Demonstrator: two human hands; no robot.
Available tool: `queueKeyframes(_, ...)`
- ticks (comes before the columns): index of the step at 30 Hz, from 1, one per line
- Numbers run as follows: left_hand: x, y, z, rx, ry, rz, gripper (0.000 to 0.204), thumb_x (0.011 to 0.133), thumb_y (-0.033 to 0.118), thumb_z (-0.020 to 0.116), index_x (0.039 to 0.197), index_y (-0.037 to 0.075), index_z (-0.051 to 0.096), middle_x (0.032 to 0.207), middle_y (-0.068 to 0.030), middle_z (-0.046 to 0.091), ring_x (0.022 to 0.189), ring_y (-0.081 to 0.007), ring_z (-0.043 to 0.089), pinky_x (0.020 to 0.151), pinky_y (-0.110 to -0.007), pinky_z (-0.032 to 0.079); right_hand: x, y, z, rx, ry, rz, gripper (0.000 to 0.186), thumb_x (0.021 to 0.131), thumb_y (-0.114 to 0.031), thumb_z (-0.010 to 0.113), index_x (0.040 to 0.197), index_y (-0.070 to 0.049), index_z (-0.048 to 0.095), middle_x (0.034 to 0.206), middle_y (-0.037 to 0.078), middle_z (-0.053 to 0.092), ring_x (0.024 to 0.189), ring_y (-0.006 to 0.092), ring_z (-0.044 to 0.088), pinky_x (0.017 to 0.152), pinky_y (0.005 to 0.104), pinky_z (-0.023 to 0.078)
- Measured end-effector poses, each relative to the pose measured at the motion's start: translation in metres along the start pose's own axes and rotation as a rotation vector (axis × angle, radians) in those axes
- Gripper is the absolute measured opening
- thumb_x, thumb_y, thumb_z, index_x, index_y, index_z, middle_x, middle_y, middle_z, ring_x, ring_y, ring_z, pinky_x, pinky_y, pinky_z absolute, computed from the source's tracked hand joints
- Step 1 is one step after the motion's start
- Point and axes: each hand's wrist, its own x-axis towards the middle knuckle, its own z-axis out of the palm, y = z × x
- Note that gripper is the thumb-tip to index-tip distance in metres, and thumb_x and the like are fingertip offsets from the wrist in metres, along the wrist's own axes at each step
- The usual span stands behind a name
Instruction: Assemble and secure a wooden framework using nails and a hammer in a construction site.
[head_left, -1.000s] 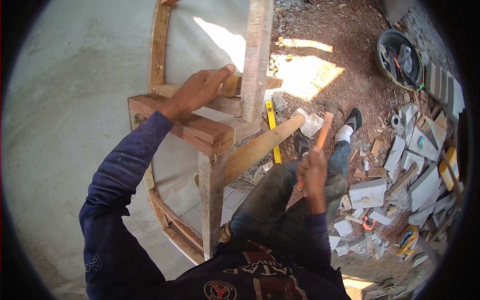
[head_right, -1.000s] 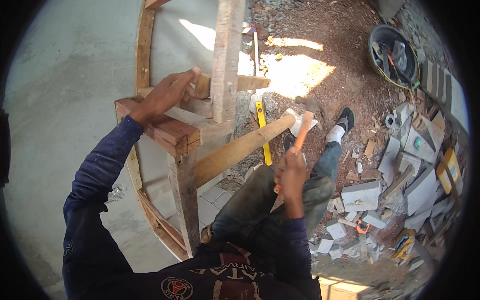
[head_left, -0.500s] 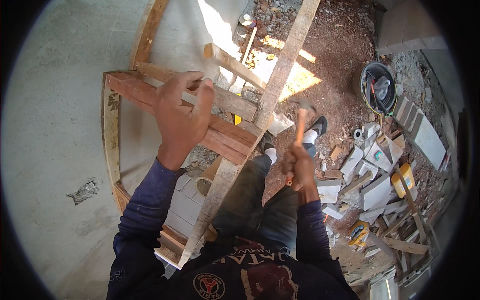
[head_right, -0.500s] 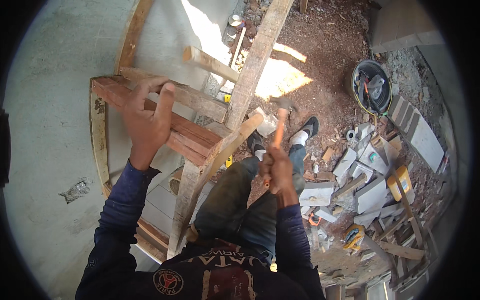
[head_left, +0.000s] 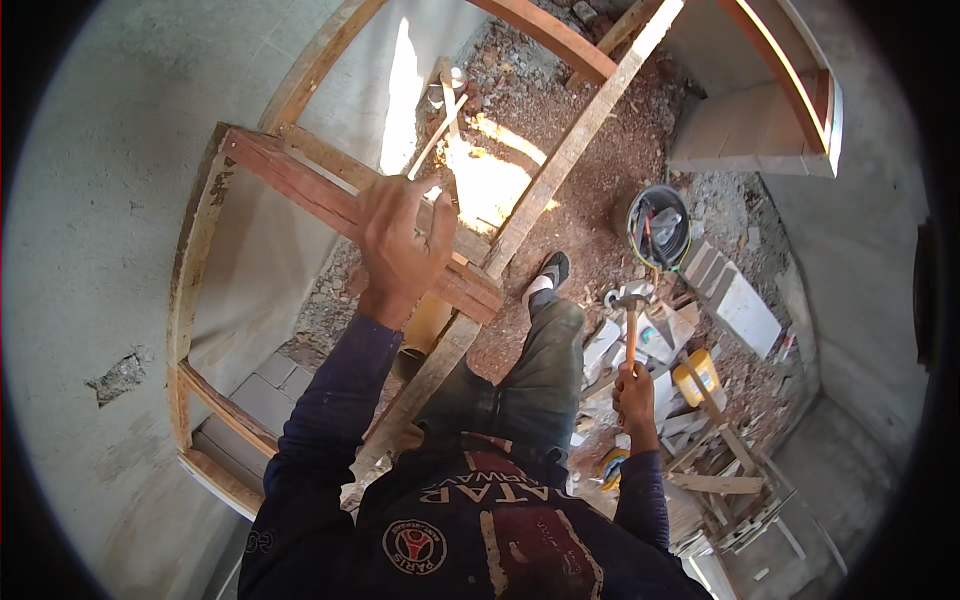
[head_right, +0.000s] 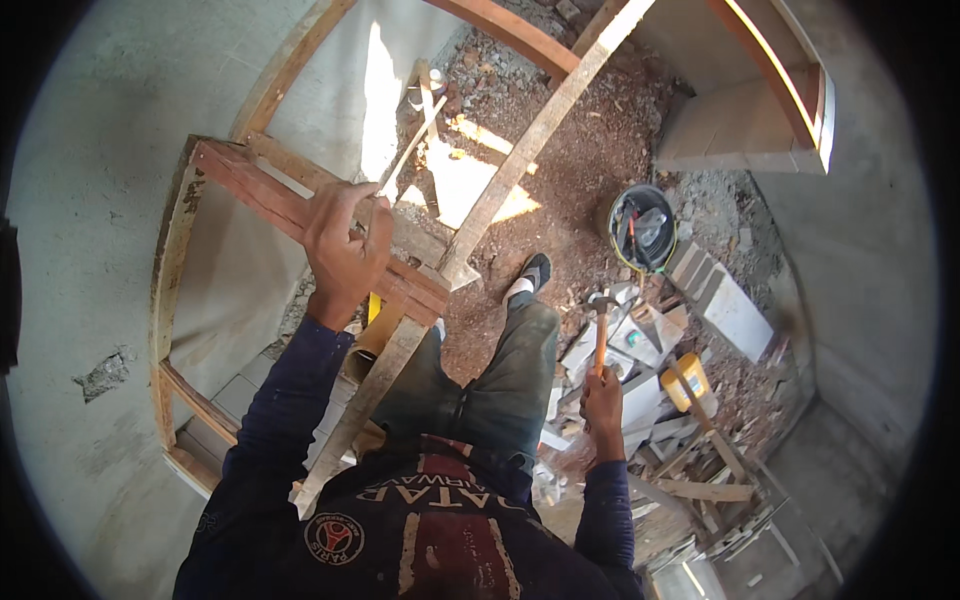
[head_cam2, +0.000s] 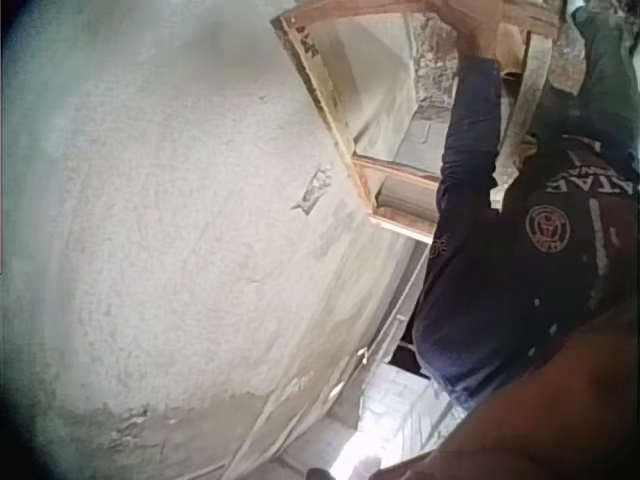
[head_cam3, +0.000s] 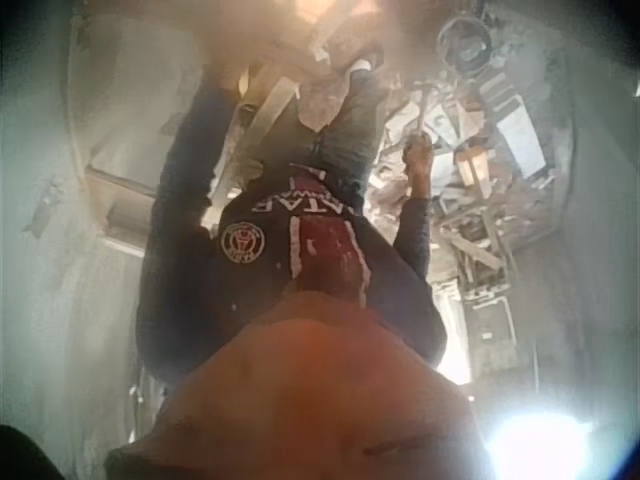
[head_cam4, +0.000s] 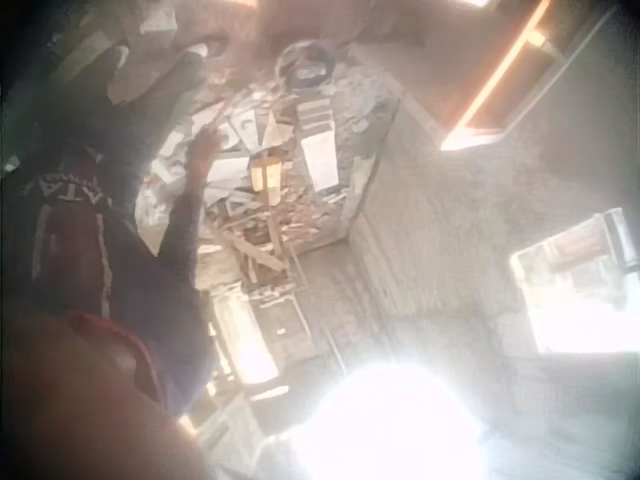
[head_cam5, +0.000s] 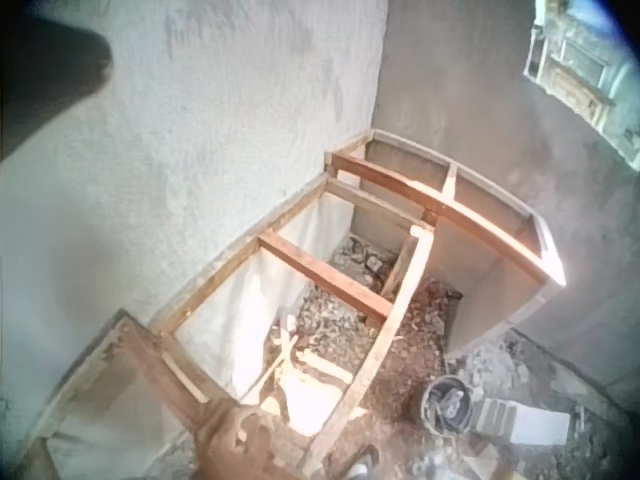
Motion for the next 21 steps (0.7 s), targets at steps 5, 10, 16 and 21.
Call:
queueKeyframes(5, 0.002, -0.002, 0.002, 0.076, 0.073, -0.083, 0.016, 0.077, 0.002, 0.069, 0.093, 0.001, 0.065, 0.086, -0.0146, 0.063, 0.082, -0.0323, 0.061, 0.076, -0.041, 0.049, 0.019, -0.105, -0.025, -0.434, -0.182, -0.147, 0.018, 0.098, -0.023, 0.055, 0.092, -0.006, 0.058, 0.061, -0.004, 0.046, 0.045, 0.0047, 0.041, 0.039, 0.0235, 0.030)
queueKeyframes(10, 0.000, 0.004, 0.002, 0.320, 0.074, -0.215, 0.017, 0.075, 0.004, 0.069, 0.091, 0.003, 0.063, 0.091, -0.0112, 0.061, 0.091, -0.0307, 0.059, 0.080, -0.043, 0.047, 0.040, -0.246, -0.037, -0.859, -0.402, -0.465, 0.023, 0.096, -0.019, 0.057, 0.108, -0.001, 0.063, 0.067, -0.002, 0.051, 0.055, 0.0050, 0.045, 0.050, 0.0242, 0.037)
queueKeyframes(16, -0.006, 0.012, 0.002, 0.439, 0.097, -0.402, 0.017, 0.078, 0.004, 0.069, 0.094, 0.002, 0.062, 0.096, -0.0131, 0.059, 0.095, -0.0326, 0.059, 0.083, -0.042, 0.049, 0.050, -0.398, -0.015, -1.273, -0.611, -0.672, 0.023, 0.091, -0.020, 0.064, 0.103, 0.000, 0.064, 0.069, 0.002, 0.052, 0.061, 0.0103, 0.045, 0.057, 0.0295, 0.039)
queueKeyframes(21, -0.015, 0.010, 0.006, 0.472, 0.092, -0.445, 0.017, 0.079, 0.006, 0.068, 0.095, 0.003, 0.062, 0.099, -0.0135, 0.059, 0.099, -0.0340, 0.058, 0.086, -0.043, 0.049, 0.043, -0.443, 0.009, -1.413, -0.687, -0.763, 0.024, 0.092, -0.022, 0.064, 0.102, 0.000, 0.064, 0.066, 0.004, 0.048, 0.061, 0.0124, 0.043, 0.057, 0.0308, 0.037)
